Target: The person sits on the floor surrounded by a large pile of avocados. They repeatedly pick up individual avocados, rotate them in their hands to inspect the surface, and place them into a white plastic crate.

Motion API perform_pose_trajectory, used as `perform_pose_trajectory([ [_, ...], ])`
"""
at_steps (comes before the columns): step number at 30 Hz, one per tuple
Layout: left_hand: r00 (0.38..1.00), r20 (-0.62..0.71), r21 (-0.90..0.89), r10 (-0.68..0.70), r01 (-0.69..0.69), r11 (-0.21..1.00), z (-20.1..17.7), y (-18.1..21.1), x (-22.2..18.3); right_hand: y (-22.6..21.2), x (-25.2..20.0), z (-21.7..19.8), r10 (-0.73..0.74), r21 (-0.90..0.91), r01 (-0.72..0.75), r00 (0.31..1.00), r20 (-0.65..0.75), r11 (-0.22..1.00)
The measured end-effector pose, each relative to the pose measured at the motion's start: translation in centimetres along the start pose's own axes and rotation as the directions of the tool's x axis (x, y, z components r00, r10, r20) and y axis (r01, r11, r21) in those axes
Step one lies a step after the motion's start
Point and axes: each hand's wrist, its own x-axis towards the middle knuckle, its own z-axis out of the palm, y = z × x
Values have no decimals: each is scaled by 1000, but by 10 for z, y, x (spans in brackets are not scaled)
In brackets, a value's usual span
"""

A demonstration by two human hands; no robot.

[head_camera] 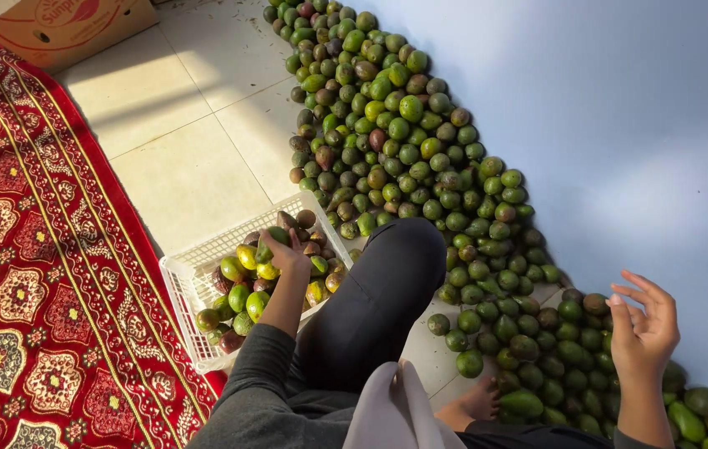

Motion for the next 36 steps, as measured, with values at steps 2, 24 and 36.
perform_pose_trajectory([
  [2, 998, -59, 17, 12, -11, 1000, -23, 8, 15, -1, 0, 1, 17, 7, -17, 1000, 0, 1000],
  [24, 1000, 15, 355, 6, -11, 935, -66, 7, 97, 17, -6, -4, -88, -87, 89, 996, 15, 992],
  [36, 246, 863, 506, -442, -407, 761, 146, -170, -86, 16, -9, -3, -91, -136, 81, 993, -70, 987],
])
